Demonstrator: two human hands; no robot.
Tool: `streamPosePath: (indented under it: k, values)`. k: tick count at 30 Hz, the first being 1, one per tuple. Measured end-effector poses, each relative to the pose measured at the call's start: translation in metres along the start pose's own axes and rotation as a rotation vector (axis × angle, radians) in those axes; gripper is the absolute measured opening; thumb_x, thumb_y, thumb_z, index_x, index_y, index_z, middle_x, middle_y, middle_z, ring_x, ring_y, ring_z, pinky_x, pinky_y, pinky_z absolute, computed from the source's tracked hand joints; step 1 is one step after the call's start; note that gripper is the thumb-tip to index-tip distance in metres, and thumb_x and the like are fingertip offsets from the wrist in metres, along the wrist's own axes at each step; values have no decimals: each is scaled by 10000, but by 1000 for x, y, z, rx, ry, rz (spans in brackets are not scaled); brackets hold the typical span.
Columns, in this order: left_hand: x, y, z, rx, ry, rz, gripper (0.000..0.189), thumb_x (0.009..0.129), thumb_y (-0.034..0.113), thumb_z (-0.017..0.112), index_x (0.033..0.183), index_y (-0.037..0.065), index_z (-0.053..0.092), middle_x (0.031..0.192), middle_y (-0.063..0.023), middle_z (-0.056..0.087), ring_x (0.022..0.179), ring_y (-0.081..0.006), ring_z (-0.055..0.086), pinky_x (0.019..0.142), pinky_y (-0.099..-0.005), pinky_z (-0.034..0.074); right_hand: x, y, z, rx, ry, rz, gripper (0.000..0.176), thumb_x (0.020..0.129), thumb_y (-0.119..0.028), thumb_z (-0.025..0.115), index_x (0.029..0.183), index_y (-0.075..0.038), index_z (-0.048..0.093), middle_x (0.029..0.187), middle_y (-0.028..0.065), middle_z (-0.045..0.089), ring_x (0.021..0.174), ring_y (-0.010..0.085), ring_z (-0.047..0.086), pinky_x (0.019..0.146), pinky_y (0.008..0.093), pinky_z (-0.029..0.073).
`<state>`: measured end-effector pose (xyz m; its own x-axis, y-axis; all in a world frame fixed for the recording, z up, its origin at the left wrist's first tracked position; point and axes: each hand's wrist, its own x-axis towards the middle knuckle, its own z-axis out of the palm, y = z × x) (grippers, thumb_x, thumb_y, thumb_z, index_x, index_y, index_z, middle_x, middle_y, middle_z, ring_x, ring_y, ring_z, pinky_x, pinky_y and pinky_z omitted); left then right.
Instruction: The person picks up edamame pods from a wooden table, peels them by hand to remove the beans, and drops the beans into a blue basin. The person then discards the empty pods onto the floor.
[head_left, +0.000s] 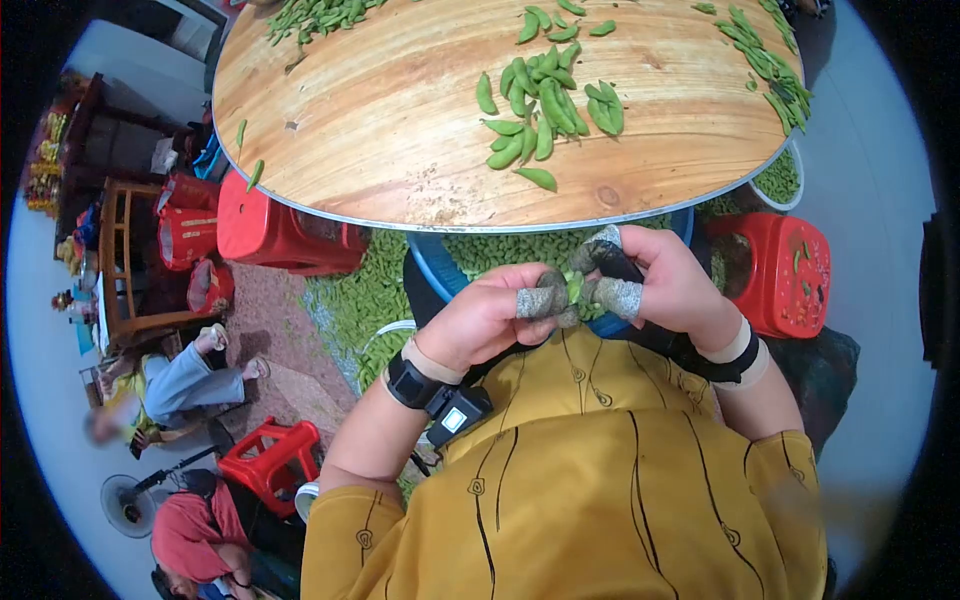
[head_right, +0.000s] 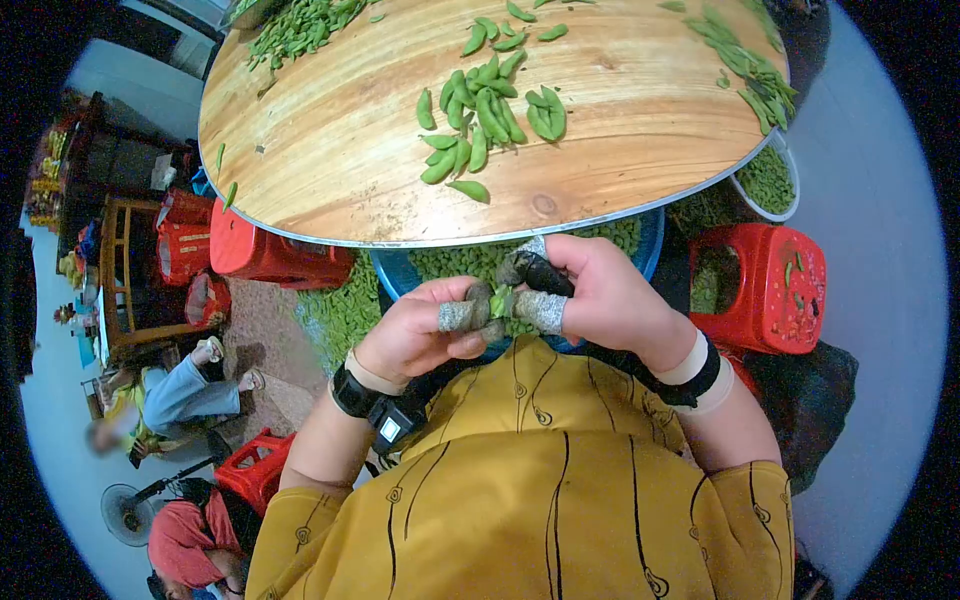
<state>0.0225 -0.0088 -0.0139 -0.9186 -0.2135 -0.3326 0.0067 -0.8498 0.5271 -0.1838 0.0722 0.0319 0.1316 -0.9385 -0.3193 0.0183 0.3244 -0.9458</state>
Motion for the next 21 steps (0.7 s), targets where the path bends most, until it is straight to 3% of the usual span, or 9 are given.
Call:
streamPosePath:
  k: [4, 11, 13, 14, 16, 17, 19, 21]
  values:
    - [-1, -1, 1, -28, 16, -6, 263, 871, 236, 598, 1012, 19, 546, 715, -12, 503, 553, -89, 398, 515, -223, 296, 2, 1, 3, -8, -77, 73, 173, 827, -156, 667, 968, -60, 640, 648, -37, 565, 500, 18, 477, 444, 189, 375]
    - [6, -4, -9, -85, -54, -39, 231, 886, 237, 582, 994, 37, 540, 685, 2, 490, 547, -88, 388, 524, -224, 294, 5, 11, 2, -42, -18, 15, 155, 824, -172, 657, 939, -69, 639, 617, -32, 563, 481, 25, 479, 437, 183, 372]
    - [10, -5, -3, 14, 132, -14, 180, 906, 223, 563, 956, 50, 556, 678, 18, 491, 548, -76, 391, 528, -218, 310, 7, 15, 0, -59, 45, 90, 183, 801, -166, 668, 937, -48, 631, 625, -8, 568, 522, 59, 516, 468, 225, 410]
    - [12, -4, 0, 14, 130, -18, 180, 906, 223, 563, 956, 50, 556, 678, 18, 491, 548, -76, 391, 528, -218, 310, 7, 19, 0, -57, 48, 92, 183, 801, -166, 668, 937, -48, 631, 625, -8, 568, 522, 59, 516, 468, 225, 410]
    - [15, -2, 4, 534, 338, 31, 139, 924, 187, 538, 907, 55, 578, 693, 30, 512, 561, -60, 407, 528, -206, 332, 9, 31, -1, -321, 146, -67, 236, 775, -156, 678, 955, -18, 612, 649, 48, 593, 583, 131, 576, 534, 308, 459]
    - [17, -3, 3, 534, 337, 30, 139, 924, 187, 538, 907, 55, 578, 693, 30, 512, 561, -60, 407, 528, -206, 332, 9, 37, -1, -321, 147, -66, 236, 775, -156, 678, 955, -18, 612, 649, 48, 593, 583, 131, 576, 534, 308, 459]
    - [20, -7, -4, 710, 471, 119, 135, 919, 150, 539, 868, 38, 593, 705, 32, 536, 580, -52, 441, 526, -203, 366, 9, 45, 2, -436, 192, -186, 251, 758, -148, 678, 937, 4, 589, 696, 134, 609, 659, 265, 623, 608, 373, 477]
    - [20, -7, -8, 772, 483, 141, 126, 912, 137, 549, 866, 29, 595, 703, 31, 542, 581, -52, 451, 523, -209, 377, 5, 36, 1, -552, 207, -143, 239, 756, -150, 676, 913, 2, 582, 714, 161, 610, 677, 316, 614, 615, 380, 476]
